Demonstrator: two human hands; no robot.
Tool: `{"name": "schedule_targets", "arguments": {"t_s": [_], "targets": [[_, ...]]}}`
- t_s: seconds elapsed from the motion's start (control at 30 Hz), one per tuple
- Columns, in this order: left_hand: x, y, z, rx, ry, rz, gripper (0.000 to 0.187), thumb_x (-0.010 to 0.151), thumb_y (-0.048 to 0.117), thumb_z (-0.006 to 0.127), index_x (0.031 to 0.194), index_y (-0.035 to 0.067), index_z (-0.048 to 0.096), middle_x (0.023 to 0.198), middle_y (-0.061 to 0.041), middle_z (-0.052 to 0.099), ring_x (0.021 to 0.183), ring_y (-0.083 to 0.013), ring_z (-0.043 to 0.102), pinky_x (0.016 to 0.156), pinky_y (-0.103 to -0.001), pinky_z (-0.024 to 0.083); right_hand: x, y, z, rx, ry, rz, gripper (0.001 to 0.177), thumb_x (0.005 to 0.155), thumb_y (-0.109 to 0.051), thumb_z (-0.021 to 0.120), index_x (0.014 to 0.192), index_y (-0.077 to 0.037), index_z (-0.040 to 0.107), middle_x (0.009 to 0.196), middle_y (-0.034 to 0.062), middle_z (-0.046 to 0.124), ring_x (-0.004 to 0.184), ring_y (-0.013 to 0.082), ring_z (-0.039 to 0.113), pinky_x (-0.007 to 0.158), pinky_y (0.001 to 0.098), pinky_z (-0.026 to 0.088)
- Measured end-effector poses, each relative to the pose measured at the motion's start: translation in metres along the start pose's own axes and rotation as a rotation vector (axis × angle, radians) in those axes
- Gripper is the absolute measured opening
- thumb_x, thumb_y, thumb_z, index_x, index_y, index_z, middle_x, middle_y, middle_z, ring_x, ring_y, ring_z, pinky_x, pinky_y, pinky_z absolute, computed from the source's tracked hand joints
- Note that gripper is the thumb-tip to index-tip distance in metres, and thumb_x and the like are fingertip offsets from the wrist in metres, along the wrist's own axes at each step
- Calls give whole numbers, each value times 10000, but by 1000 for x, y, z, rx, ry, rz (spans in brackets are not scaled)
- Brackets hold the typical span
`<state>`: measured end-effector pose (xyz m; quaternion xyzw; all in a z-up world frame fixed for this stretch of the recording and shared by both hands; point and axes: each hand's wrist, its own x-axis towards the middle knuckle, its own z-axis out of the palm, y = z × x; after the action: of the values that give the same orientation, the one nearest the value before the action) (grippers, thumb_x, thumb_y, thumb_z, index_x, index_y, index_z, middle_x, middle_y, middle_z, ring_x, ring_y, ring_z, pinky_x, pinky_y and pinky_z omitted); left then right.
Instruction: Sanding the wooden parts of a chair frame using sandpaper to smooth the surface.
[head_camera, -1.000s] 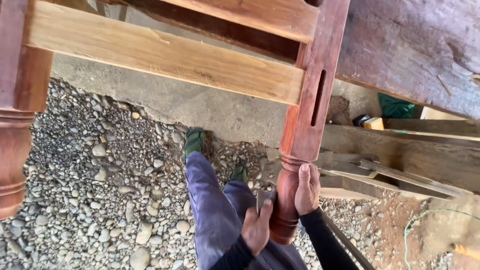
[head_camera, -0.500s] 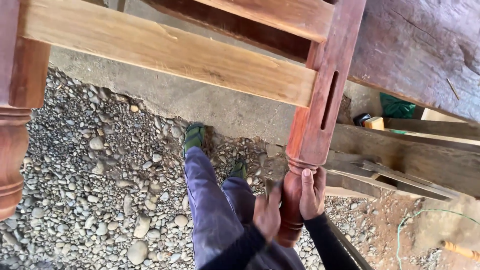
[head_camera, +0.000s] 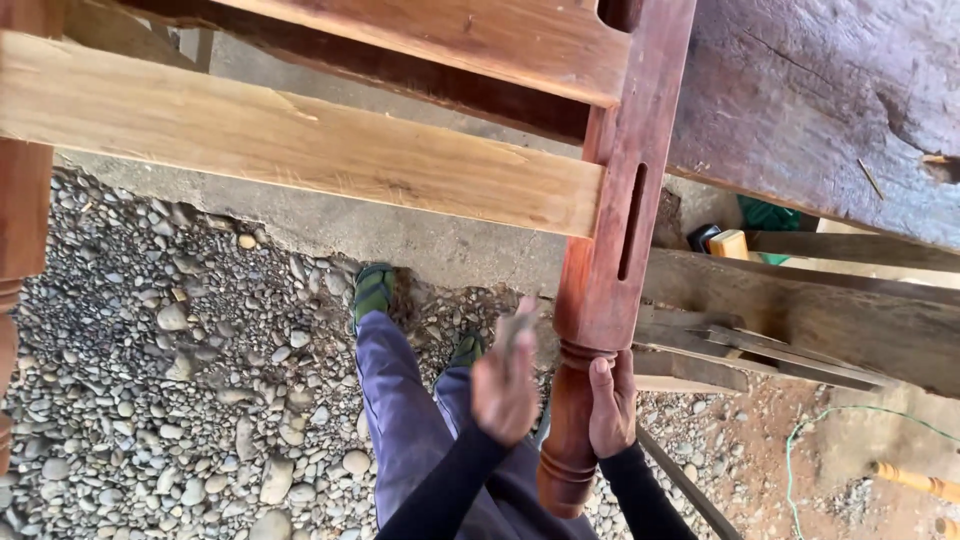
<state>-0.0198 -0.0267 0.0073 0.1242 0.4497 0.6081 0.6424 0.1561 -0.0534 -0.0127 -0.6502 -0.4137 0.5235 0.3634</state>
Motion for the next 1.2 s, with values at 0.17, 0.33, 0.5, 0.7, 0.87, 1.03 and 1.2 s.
{"name": "schedule_targets", "arguments": {"t_s": [0.17,0.33,0.5,0.7,0.87,1.03,1.2], "targets": [[61,-1,42,464,-85,264,486,1108,219,405,1434,-120,530,1492,-284,556,1437,-353,514,1206,-404,377,8,-12,10,57,21,-3,570,1105,-318,402,1569,11,376,1413,68,516,1247,147,456,1064,302,350],[3,2,36,411,-179,408,458,1133,197,387,1452,-112,498,1533,-310,518,1490,-356,471,1231,-413,359,13,13,3,188,-54,48,547,1102,-345,322,1475,29,464,1421,71,593,1291,159,547,1103,299,409],[34,-19,33,520,-32,184,508,1083,297,415,1477,-11,505,1505,-248,569,1392,-284,576,1099,-346,457,7,45,-4,145,-70,108,436,1066,-277,597,1318,76,639,1209,95,696,1111,164,604,987,328,491],[-12,6,41,545,-77,144,505,1087,277,387,1487,-17,478,1481,-177,582,1362,-238,546,1125,-344,393,-5,-24,5,137,-183,104,600,924,-337,710,1396,-6,542,1278,84,677,1182,158,612,1030,320,486],[-82,19,11,195,44,-48,430,1027,221,506,1342,-61,586,1249,-216,704,1159,-296,682,1030,-432,510,-24,-53,-22,28,-144,-170,898,896,-537,684,1547,10,393,1490,152,492,1402,255,475,1150,398,397],[-66,17,47,-182,-49,-244,462,1076,298,510,1274,-116,567,1113,-256,735,942,-347,749,846,-498,605,-52,-81,-24,308,-175,-402,994,899,-579,689,1601,27,331,1641,204,324,1556,310,304,1262,457,243],[-51,17,50,391,-400,-390,370,1064,244,568,1232,-56,704,1081,-175,776,948,-220,724,854,-350,588,-33,-66,-28,442,162,-272,433,1114,-301,514,1346,52,609,1427,231,634,1380,282,561,1203,438,411]]}}
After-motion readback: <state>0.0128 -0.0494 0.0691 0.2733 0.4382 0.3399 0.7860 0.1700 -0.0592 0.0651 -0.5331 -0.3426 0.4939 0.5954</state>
